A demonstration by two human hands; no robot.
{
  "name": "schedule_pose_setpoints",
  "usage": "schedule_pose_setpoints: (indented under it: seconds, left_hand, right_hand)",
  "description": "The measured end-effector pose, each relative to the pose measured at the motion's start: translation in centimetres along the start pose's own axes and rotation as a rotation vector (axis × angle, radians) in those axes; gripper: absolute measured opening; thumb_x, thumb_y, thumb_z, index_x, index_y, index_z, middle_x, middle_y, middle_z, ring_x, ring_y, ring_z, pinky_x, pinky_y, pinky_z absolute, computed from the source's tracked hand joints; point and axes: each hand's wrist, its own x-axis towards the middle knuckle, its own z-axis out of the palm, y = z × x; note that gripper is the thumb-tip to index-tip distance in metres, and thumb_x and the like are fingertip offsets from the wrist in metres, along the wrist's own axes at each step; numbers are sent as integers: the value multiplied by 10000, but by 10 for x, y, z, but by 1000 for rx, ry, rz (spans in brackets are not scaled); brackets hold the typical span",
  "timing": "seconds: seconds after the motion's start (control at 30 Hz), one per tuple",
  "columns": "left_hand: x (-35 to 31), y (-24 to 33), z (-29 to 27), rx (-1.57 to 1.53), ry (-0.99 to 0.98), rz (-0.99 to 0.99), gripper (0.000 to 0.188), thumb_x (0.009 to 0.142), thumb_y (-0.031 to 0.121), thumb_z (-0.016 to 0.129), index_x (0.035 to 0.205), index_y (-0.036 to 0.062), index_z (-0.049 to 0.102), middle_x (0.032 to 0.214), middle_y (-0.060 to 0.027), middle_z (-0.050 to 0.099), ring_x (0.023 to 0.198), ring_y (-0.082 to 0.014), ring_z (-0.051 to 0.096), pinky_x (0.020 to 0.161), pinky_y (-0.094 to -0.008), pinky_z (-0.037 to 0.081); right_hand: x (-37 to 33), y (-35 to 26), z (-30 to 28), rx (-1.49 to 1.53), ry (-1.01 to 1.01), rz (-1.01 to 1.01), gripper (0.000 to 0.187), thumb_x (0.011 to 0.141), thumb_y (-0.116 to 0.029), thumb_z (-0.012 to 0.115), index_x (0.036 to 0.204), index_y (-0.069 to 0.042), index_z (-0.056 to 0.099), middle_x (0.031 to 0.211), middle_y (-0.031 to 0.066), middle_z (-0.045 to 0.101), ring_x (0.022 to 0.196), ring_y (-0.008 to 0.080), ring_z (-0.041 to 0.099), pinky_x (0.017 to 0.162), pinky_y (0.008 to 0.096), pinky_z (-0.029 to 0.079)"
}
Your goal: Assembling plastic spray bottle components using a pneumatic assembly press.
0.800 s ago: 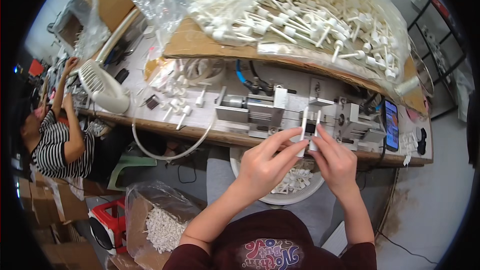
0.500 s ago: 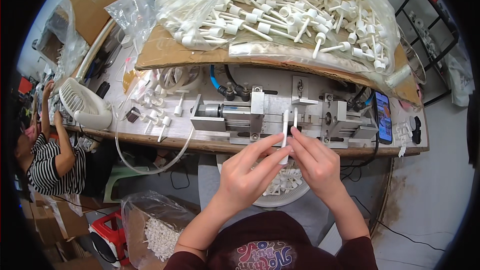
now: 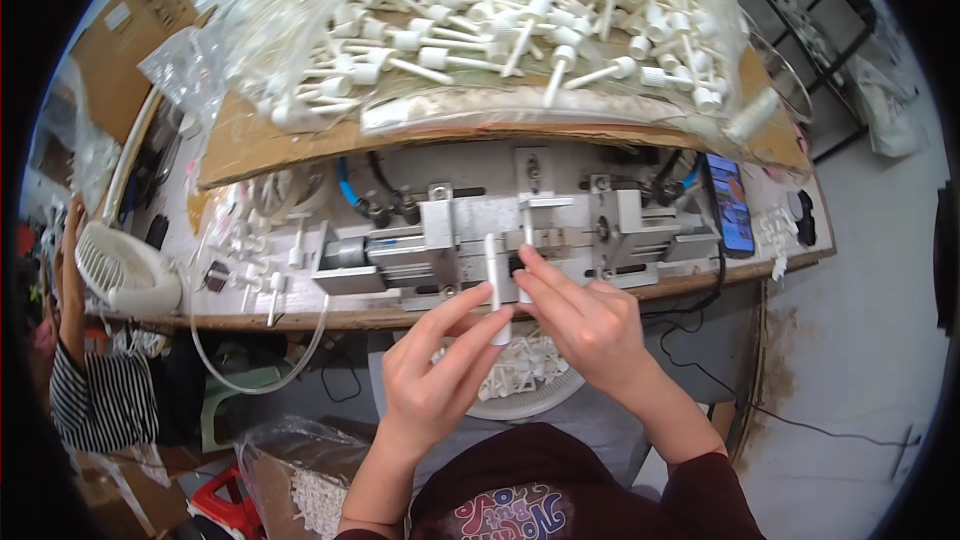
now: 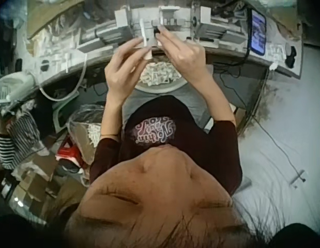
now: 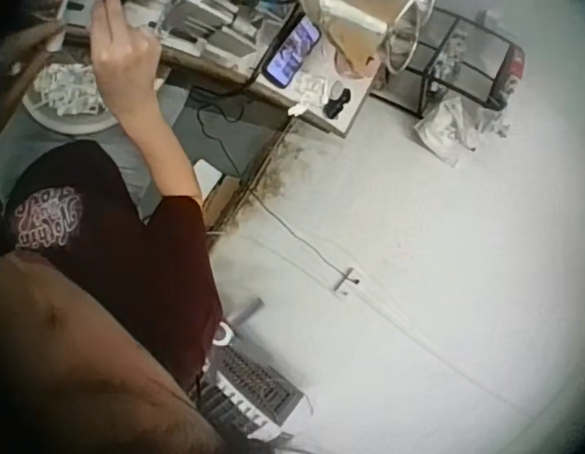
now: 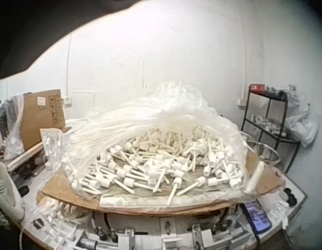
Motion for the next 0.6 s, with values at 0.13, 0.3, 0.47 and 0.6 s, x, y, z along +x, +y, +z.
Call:
schedule_pose_setpoints:
  seconds: [0.13, 0.3, 0.47, 0.6]
  left_hand:
    - [-1, -2, 5, -5, 6, 5, 360, 718, -69, 793, 1064, 21, 749, 1218, -149, 649, 826, -179, 686, 705, -289, 571]
    - [1, 0, 6, -10, 27, 8, 359, 717, -57, 809, 1063, 13, 748, 1213, -149, 645, 839, -174, 683, 714, -287, 573]
    - [0, -1, 8, 2, 12, 0, 382, 709, -44, 816, 1079, 21, 747, 1225, -144, 641, 858, -176, 678, 729, -294, 572]
    - [3, -1, 10, 4, 23, 2, 349, 716, -62, 790, 1057, -9, 741, 1224, -159, 661, 856, -218, 711, 707, -309, 587]
  right_hand:
    - [0, 2, -3, 11, -27, -7, 308, 739, -72, 671, 1040, -10, 704, 1283, 126, 677, 462, 133, 518, 488, 248, 446]
    - [5, -2, -11, -16, -55, 4, 273, 731, -77, 670, 997, -15, 687, 1286, 131, 673, 468, 138, 539, 507, 252, 468]
    - [11, -1, -22, 134, -51, 59, 240, 782, -97, 737, 1013, -40, 703, 1175, 106, 715, 626, 205, 660, 587, 307, 530]
    - [51, 10, -42, 225, 190, 54, 207, 820, -68, 744, 1022, -38, 711, 1041, 112, 737, 786, 266, 717, 678, 344, 564]
